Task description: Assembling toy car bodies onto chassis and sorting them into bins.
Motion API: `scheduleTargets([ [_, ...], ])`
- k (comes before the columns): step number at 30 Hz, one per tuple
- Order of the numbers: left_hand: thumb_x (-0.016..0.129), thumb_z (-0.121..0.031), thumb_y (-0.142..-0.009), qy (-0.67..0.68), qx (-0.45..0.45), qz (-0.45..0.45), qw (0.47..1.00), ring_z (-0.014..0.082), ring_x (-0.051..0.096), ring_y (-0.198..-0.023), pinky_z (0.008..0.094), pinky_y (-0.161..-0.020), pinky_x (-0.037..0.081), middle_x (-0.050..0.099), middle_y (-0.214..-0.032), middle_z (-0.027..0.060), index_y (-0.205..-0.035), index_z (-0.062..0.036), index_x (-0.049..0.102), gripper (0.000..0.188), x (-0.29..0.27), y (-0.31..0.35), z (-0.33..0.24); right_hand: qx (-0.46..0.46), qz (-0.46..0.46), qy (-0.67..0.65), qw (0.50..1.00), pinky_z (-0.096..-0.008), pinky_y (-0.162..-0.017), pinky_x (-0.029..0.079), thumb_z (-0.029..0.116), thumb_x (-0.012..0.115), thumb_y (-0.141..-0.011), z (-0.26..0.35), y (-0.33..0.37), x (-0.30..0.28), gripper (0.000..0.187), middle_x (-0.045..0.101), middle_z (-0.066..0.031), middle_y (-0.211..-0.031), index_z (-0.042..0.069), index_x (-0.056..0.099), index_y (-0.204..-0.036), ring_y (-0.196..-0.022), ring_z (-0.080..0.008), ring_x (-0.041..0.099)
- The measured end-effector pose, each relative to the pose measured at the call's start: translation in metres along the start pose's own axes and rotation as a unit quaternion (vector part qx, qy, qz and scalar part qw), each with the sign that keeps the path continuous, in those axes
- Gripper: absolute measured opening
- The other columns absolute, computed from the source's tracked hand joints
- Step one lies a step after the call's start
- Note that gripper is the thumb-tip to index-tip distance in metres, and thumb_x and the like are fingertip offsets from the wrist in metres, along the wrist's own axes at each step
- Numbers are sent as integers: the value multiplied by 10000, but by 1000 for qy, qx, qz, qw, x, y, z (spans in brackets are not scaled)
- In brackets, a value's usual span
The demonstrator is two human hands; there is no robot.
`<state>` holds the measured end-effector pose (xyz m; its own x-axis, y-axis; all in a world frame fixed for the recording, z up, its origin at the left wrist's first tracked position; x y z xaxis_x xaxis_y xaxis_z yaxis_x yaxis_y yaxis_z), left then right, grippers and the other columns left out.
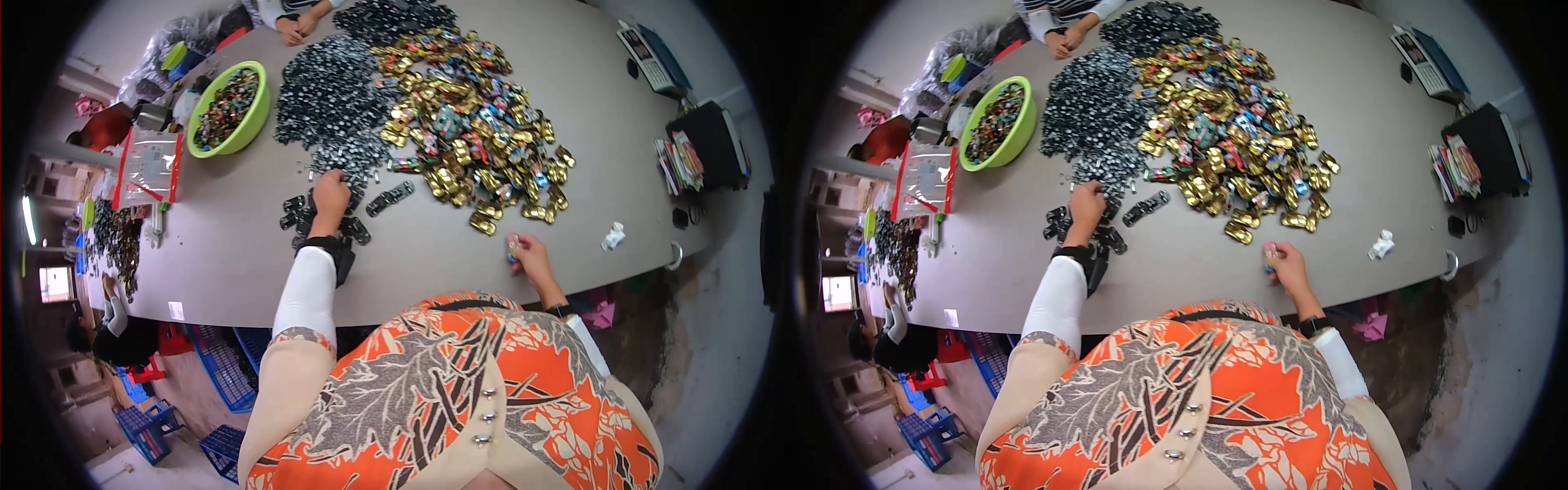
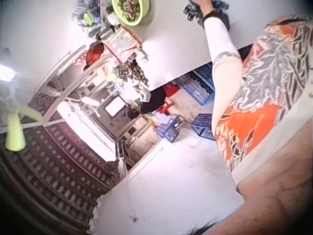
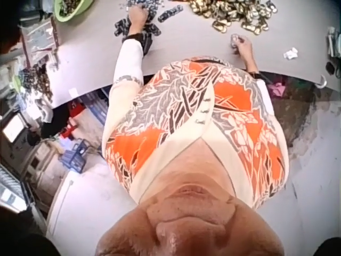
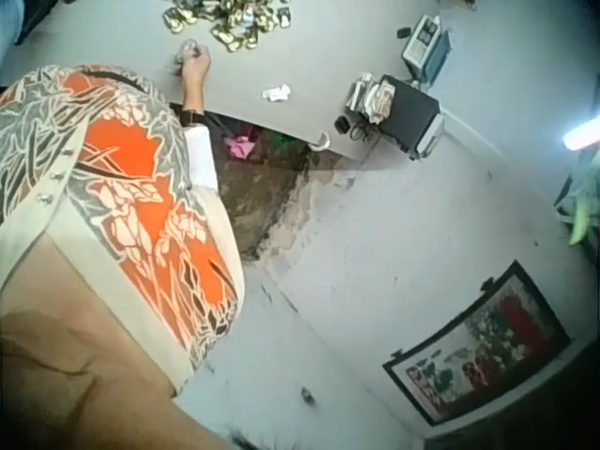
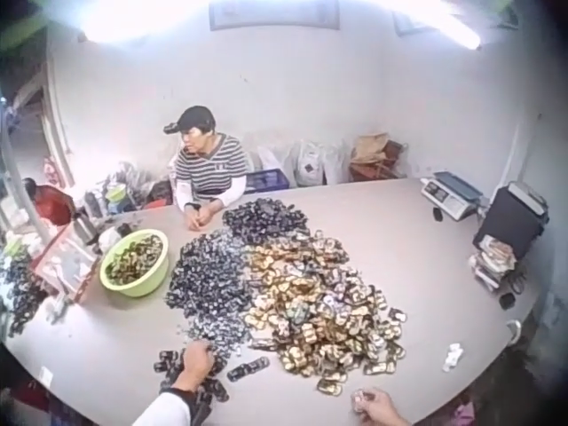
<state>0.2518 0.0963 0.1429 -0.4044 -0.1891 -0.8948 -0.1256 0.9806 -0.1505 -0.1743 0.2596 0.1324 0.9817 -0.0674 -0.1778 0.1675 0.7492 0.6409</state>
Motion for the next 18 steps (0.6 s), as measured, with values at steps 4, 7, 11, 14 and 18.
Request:
scheduleTargets([
  [4,575,-52,-661,-18,83,-47,995,312,524,-808,394,-690,449,544,-830,123,-789,-46,617,135,-5,22,-40,-208,-81,199,954,-372,-656,449,50,583,-691,0,-13,-4,263,528,-148,-862,4,559,-949,-763,-276,543],
  [7,637,-109,-654,-37,82,41,995,329,510,-934,411,-763,452,551,-940,153,-904,-44,595,261,10,49,-63,-319,-144,382,855,-383,-721,433,51,586,-688,21,-1,0,259,483,-163,-957,13,557,-942,-868,-309,501],
  [11,658,-127,-646,-62,52,86,993,330,525,-867,414,-752,456,534,-846,142,-856,-34,579,243,40,71,-65,-403,-165,377,818,-392,-774,406,33,573,-683,26,3,-5,239,460,-155,-1006,17,542,-919,-930,-333,459],
  [14,675,-113,-638,21,21,43,999,294,574,-795,388,-683,472,578,-847,135,-908,-6,597,300,32,81,-72,-434,-149,357,814,-395,-772,406,10,551,-688,35,14,-3,225,468,-147,-986,11,535,-913,-927,-334,468],
  [18,649,-150,-738,377,-253,156,877,164,589,-769,335,-636,497,608,-880,95,-951,-3,580,268,32,94,-58,-441,-83,329,831,-377,-745,427,-12,526,-699,39,9,4,215,489,-135,-933,6,537,-913,-876,-327,504],
])
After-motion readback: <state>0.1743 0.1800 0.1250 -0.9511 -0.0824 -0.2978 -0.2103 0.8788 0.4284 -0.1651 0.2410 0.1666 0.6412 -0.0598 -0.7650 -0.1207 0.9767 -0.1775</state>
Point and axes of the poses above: each hand's wrist, its own y-axis away from the middle knuckle, its own x-axis out of the palm, z = x × y, the point moved 4 cm from there along -y, towards the middle knuckle
